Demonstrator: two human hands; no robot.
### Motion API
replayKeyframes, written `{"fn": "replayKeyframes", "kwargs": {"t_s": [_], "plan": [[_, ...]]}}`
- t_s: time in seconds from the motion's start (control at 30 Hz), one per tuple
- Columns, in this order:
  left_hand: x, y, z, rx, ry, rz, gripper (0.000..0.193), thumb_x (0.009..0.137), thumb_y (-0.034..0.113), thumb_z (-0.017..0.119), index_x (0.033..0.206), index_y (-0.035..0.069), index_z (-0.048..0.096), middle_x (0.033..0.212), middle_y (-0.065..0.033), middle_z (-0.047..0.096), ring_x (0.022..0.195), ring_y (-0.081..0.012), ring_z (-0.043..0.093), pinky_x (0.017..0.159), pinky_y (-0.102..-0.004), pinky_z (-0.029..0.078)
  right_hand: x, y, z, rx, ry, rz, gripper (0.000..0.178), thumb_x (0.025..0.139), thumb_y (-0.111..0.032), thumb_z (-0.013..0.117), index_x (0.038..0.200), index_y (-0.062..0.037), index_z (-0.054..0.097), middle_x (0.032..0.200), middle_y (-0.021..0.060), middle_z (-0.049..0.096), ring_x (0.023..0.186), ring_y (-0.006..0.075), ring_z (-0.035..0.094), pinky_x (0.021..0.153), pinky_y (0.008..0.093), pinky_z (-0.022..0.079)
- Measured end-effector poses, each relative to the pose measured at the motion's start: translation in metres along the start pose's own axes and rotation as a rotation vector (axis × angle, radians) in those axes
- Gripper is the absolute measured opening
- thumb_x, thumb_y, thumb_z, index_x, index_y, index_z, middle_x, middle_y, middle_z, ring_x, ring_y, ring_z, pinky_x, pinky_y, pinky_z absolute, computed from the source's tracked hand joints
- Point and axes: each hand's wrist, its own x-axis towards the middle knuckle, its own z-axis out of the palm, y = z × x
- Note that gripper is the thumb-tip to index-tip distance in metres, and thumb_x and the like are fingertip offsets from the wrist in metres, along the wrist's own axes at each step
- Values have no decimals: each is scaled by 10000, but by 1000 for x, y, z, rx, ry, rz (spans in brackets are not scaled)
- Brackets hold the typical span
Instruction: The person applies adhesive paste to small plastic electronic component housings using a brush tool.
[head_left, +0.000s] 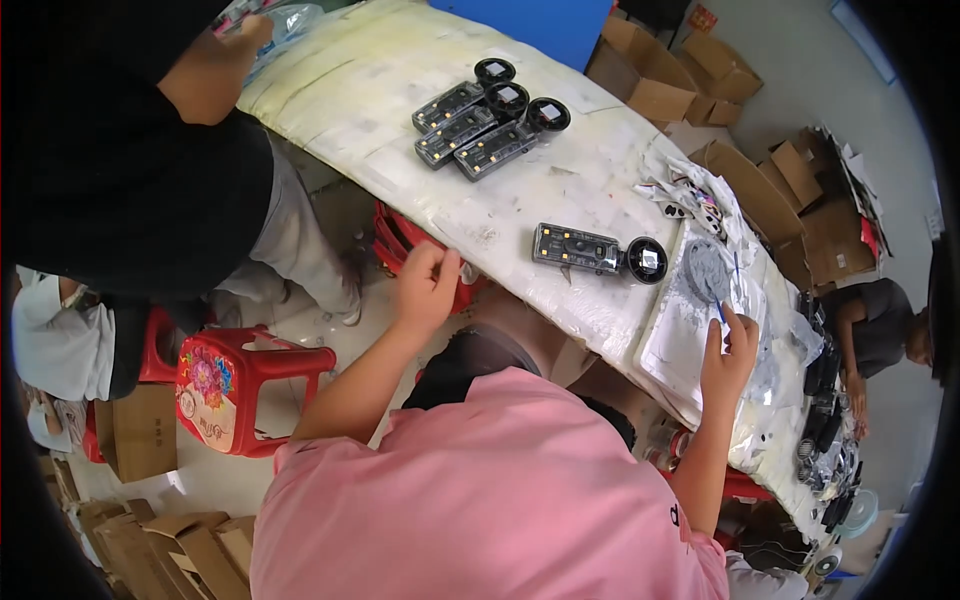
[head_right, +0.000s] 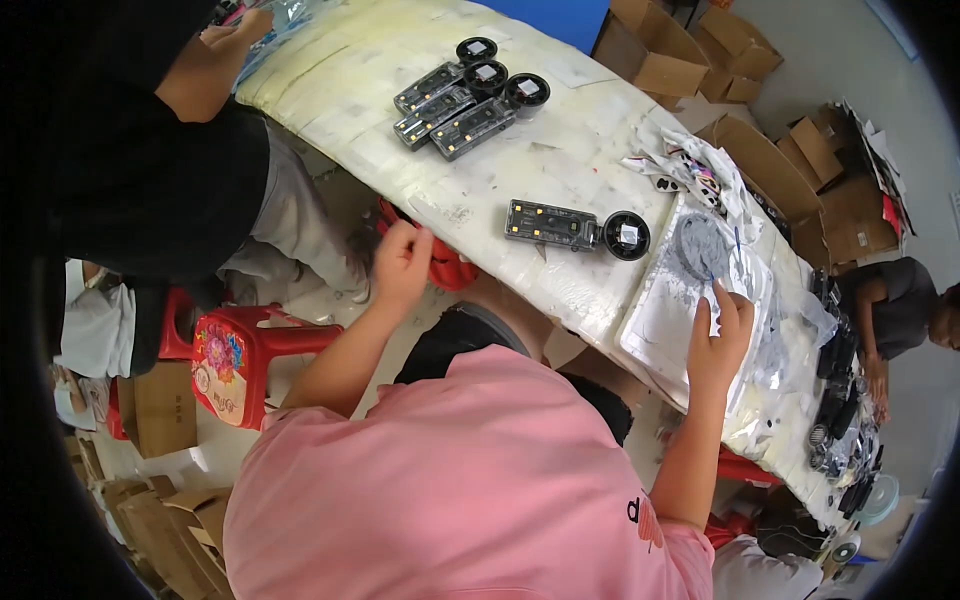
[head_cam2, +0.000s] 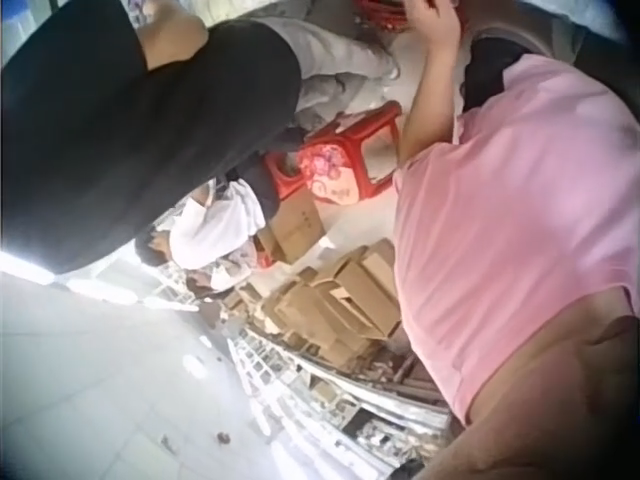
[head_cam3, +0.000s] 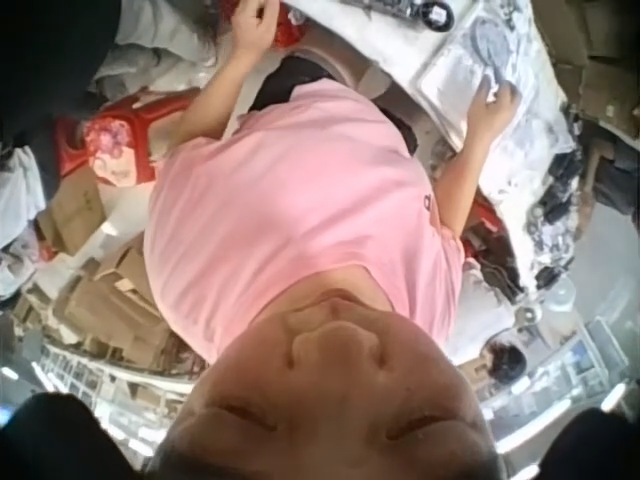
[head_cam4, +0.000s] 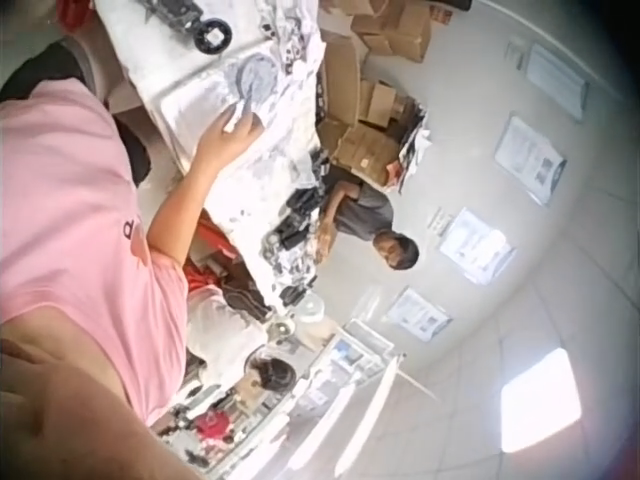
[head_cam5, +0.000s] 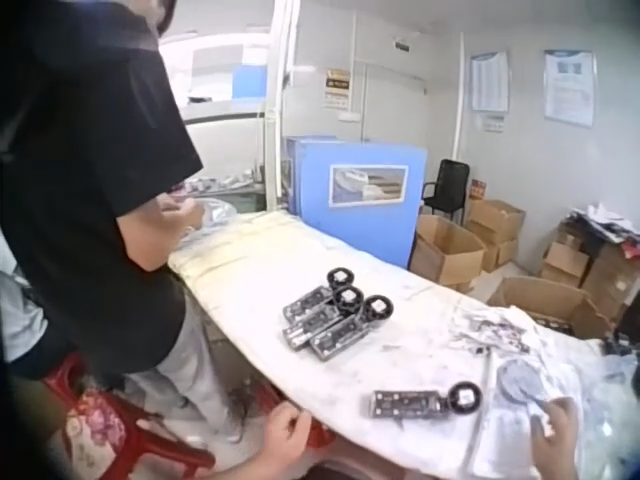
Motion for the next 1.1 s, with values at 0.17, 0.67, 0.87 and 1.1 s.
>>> {"fn": "replayKeyframes", "kwargs": {"t_s": [0.17,0.67,0.87,1.1], "plan": [[-43,-130,55,141,-275,-419,273,885,242,534,948,17,676,888,-253,650,838,-396,642,688,-450,478,-11,-7,-7,55,36,-41,263,840,10,625,1097,-33,664,977,117,566,826,214,540,663,293,437],[-9,-180,115,-64,-470,-754,364,899,233,502,1166,6,602,1098,-193,653,988,-313,628,835,-434,499,-35,23,-53,54,72,210,198,906,29,555,1090,42,629,1000,69,530,860,136,491,737,230,397],[-33,-173,39,-402,-211,-1025,406,914,249,483,1201,-21,579,1152,-190,641,1059,-302,614,887,-447,486,-3,4,-25,160,48,101,193,895,53,554,1074,53,628,1017,92,543,924,164,522,811,240,413],[-6,-86,-94,-1153,-390,-951,376,878,252,503,1157,26,616,1079,-130,670,1010,-253,633,944,-363,488,8,-27,9,278,27,-24,202,841,70,590,1014,-6,661,947,101,576,889,215,562,787,287,445]]}}
